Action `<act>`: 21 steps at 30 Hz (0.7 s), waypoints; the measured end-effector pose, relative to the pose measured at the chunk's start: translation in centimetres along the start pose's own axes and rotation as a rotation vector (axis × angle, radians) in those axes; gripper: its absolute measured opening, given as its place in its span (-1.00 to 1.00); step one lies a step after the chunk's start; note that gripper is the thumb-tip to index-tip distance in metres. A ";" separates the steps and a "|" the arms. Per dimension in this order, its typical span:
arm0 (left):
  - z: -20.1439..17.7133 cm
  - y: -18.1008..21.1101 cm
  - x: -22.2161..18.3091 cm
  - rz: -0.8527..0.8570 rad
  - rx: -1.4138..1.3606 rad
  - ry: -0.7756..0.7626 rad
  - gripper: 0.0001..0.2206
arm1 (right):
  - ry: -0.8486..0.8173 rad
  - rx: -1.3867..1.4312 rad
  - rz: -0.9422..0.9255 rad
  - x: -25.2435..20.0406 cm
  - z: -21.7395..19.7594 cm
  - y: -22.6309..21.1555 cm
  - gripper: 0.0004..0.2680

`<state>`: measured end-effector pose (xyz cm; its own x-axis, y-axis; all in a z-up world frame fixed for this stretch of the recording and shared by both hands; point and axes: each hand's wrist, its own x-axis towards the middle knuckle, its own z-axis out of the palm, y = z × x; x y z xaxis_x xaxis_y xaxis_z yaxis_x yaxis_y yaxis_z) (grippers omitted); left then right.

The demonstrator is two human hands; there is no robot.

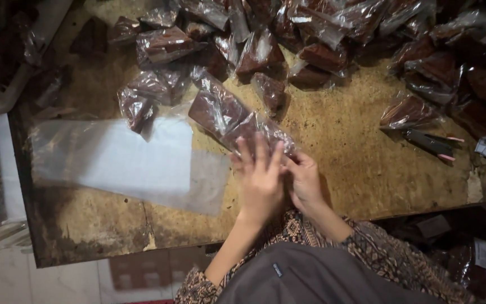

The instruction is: Packaging small, individually wrapped bread pieces into larger plastic bags, adding a product label, and stapling the bag closed.

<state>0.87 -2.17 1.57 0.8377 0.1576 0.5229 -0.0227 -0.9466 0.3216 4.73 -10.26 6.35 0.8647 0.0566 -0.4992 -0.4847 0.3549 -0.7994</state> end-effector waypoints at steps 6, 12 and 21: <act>-1.3 4.6 -0.3 0.153 -0.201 0.013 -0.60 | -0.153 -0.260 -0.230 1.4 -2.0 1.7 -0.96; -3.1 7.3 0.9 0.178 -0.254 0.019 -0.63 | -0.346 -0.598 -0.495 4.6 -6.2 5.5 -0.98; -0.6 0.5 3.2 0.132 -0.415 0.043 -0.64 | -0.600 -1.117 -0.909 8.3 -13.2 8.8 -0.95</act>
<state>3.20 -1.92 3.88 0.7897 0.0626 0.6103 -0.3529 -0.7675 0.5352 5.95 -19.01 -9.24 0.7029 0.6634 0.2564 0.5982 -0.3565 -0.7177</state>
